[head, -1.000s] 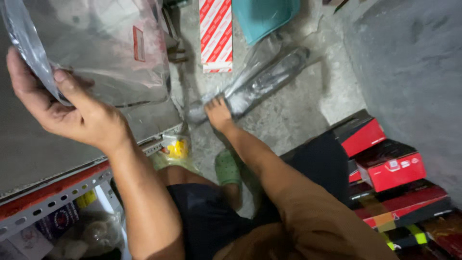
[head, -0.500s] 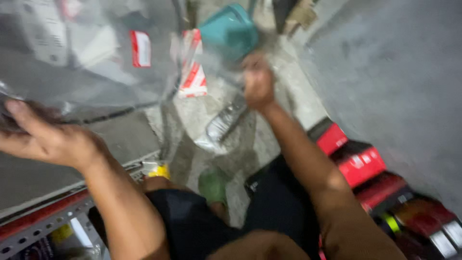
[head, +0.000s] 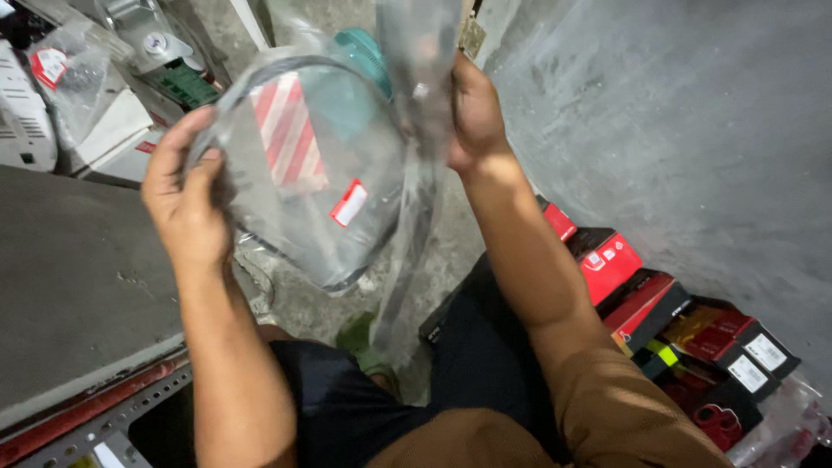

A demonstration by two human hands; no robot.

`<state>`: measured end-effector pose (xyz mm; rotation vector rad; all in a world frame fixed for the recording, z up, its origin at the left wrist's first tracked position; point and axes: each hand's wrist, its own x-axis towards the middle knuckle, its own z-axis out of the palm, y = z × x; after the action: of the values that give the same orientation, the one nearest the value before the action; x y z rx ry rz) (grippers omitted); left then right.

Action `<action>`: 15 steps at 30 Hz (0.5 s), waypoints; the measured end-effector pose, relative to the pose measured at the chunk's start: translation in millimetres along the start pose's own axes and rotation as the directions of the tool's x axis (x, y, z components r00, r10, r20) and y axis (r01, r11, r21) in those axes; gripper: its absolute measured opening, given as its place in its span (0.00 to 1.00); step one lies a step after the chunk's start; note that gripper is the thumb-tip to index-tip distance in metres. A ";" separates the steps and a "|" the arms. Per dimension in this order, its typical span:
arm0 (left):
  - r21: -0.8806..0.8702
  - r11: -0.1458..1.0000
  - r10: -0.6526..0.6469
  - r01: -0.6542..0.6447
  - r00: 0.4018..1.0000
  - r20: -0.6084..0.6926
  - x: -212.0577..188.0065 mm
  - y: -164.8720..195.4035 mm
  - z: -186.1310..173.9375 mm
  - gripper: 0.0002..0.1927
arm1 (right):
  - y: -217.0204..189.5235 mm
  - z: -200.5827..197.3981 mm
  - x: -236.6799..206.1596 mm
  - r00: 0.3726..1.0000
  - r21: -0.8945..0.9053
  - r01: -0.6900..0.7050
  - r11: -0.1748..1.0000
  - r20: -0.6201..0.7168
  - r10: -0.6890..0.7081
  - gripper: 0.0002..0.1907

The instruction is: The person sits on the floor and sorts through a cardboard box filled with various items. They pick up plastic-wrapped packages, small cardboard boxes, and a long red box, inspecting them before placing them on the floor or a nearby shelf.

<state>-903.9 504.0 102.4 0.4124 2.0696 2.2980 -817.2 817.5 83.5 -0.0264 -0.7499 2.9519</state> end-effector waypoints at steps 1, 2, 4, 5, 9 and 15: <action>0.027 0.999 0.029 -0.029 0.999 0.019 -1.6 0.2 1.9 0.18 | -2.6 1.5 -0.9 0.979 0.058 -0.076 0.995 0.192 0.064 0.18; 0.051 0.997 0.055 -0.057 0.998 0.039 -2.8 0.3 3.0 0.18 | -6.6 0.9 -2.7 0.919 0.100 -0.156 0.983 0.380 0.107 0.17; 0.094 0.990 0.092 -0.101 0.991 0.095 -6.4 -0.9 5.9 0.19 | -14.3 -6.1 -3.4 0.815 0.065 -0.108 0.992 0.577 0.051 0.18; 0.110 0.986 0.108 -0.123 0.986 0.129 -8.0 -1.5 7.1 0.19 | -19.3 -13.1 -4.8 0.750 0.054 -0.073 0.996 0.661 0.019 0.19; -0.048 0.994 -0.094 0.094 0.996 0.007 -9.9 -4.7 10.7 0.19 | -41.7 -46.4 -4.6 0.574 0.063 0.097 0.993 0.812 -0.108 0.22; 0.240 0.887 0.376 -0.395 0.919 0.121 8.0 -29.2 -2.2 0.19 | -118.7 -37.9 -27.6 0.698 0.004 0.481 0.877 0.604 -0.386 0.22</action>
<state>-916.7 506.9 75.1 0.9867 2.4474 2.1464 -777.7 936.7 106.6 0.9679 -0.8892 2.4129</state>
